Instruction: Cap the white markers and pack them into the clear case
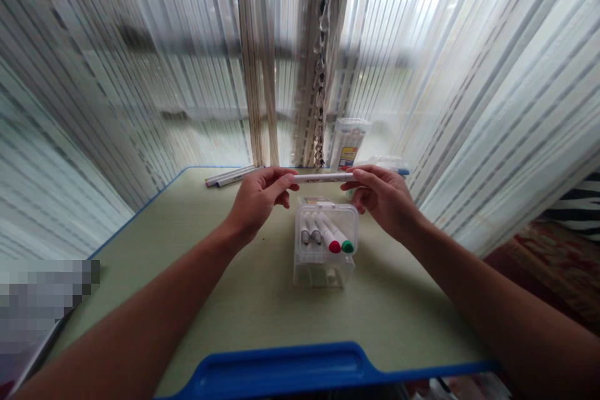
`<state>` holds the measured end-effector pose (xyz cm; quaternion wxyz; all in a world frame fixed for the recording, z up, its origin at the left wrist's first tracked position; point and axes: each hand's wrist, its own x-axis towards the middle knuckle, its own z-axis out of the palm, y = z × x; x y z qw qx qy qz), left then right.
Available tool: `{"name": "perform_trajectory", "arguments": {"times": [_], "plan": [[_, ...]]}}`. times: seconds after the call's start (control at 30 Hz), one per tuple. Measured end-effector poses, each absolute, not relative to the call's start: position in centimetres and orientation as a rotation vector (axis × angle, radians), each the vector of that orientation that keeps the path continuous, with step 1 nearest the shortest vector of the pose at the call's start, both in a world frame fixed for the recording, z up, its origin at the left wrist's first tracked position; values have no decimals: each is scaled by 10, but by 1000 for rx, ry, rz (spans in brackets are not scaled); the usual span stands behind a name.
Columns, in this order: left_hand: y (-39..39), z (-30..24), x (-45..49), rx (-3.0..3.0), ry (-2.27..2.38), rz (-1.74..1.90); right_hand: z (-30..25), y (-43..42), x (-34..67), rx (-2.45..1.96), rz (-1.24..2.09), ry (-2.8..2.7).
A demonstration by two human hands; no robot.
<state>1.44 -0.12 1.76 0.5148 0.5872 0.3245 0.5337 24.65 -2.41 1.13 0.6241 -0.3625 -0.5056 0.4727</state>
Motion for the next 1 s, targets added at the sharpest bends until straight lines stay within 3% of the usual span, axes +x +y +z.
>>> {"name": "perform_trajectory", "arguments": {"times": [1.0], "plan": [[0, 16, 14, 1393, 796, 1293, 16, -27, 245, -872, 1079, -1150]]}}
